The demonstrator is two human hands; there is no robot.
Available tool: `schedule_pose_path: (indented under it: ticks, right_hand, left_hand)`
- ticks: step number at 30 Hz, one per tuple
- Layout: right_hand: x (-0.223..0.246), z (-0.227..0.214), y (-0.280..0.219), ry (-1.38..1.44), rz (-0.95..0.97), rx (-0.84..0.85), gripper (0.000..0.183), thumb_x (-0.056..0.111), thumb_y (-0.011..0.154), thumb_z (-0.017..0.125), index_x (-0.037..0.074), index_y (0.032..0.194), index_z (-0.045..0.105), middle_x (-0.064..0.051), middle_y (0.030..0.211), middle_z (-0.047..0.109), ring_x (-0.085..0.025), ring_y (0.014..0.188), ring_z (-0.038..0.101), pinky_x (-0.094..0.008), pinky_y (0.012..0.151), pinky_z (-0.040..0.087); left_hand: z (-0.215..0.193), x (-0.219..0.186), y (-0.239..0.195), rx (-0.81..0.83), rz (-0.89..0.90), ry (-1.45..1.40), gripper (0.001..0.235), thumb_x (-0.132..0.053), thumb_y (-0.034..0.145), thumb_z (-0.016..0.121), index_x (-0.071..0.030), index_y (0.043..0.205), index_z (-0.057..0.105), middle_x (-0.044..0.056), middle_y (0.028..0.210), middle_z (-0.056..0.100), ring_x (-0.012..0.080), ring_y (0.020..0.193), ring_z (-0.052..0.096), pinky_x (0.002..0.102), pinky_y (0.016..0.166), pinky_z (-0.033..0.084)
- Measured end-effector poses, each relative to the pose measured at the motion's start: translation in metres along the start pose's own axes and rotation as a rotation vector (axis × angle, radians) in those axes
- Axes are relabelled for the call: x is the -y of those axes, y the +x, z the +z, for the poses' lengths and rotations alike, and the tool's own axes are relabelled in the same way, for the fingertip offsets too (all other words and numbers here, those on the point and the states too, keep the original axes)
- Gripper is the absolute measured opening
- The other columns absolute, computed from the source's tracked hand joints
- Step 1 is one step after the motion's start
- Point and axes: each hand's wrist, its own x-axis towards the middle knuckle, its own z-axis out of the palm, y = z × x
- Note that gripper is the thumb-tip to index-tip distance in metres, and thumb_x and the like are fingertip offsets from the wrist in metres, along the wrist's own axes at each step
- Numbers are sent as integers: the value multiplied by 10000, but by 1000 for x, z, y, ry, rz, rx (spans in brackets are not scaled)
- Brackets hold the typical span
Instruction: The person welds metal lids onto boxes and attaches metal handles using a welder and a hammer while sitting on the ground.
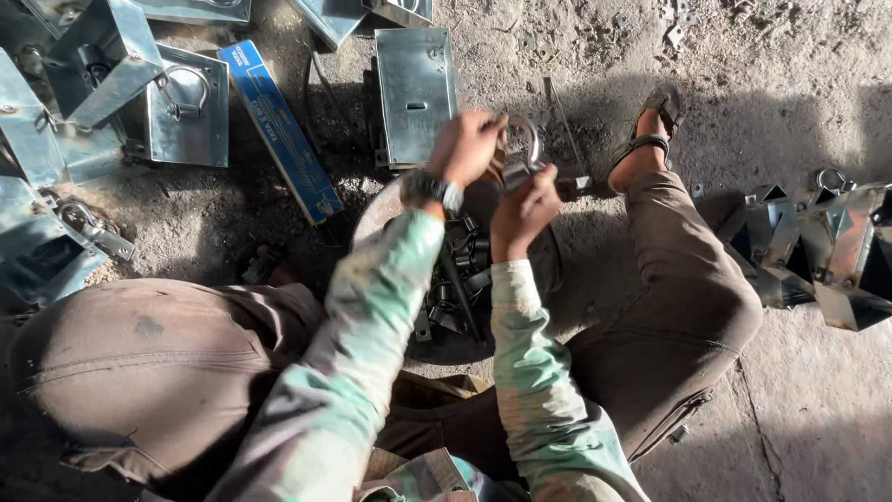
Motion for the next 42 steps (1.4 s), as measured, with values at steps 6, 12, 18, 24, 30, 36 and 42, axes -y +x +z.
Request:
schedule_pose_path:
  ticks: [6,12,18,24,30,36,42]
  right_hand:
    - [-12,-2,-10,-223,-144,228,428,397,1159,494,-19,1143,593,-151,920,642,-301,791,631,-413,705,508]
    - [-161,-48,-82,-1088,376,844,703,616,847,762,-7,1141,621,-292,1086,696,-457,1004,678,-511,835,550]
    - [-175,-67,-115,-1240,359,994,646,472,735,853,-11,1113,647,-247,1032,708,-434,961,690,-535,805,562]
    - [-160,-69,-120,-1155,378,928,340,179,706,846,-22,953,727,-230,887,710,-397,812,708,-490,740,580]
    - [-101,-51,-95,-605,1076,776,224,164,860,738,-15,988,691,-207,758,689,-267,576,633,-416,532,510]
    - [49,-36,-88,-940,236,693,266,198,889,771,-30,1004,699,-207,732,718,-219,610,678,-371,546,536]
    - [179,9,-57,-438,-322,462,435,80,1046,639,-82,1435,531,-112,952,733,-102,641,633,-227,547,489]
  left_hand:
    - [-78,12,124,-87,497,272,161,-275,941,744,-131,938,817,60,769,757,196,650,718,382,573,563]
    - [-144,37,119,82,-12,-30,237,-212,1053,597,-45,930,711,40,687,713,125,536,729,287,432,590]
    - [-120,89,136,-22,-31,-26,191,-261,1009,648,-85,957,702,19,619,678,141,499,709,294,414,565]
    - [-94,193,189,-297,447,287,253,-266,1060,743,-94,876,718,15,645,706,156,549,691,353,493,515]
    - [-57,223,217,-215,611,-101,305,-166,1016,791,4,973,542,68,806,638,224,722,632,377,691,530]
    - [-58,205,219,-184,392,-98,243,-220,967,800,-38,980,640,63,861,721,240,780,697,391,686,542]
    - [-75,204,212,-338,380,466,266,-318,902,822,-75,890,715,129,815,730,336,723,694,471,621,531]
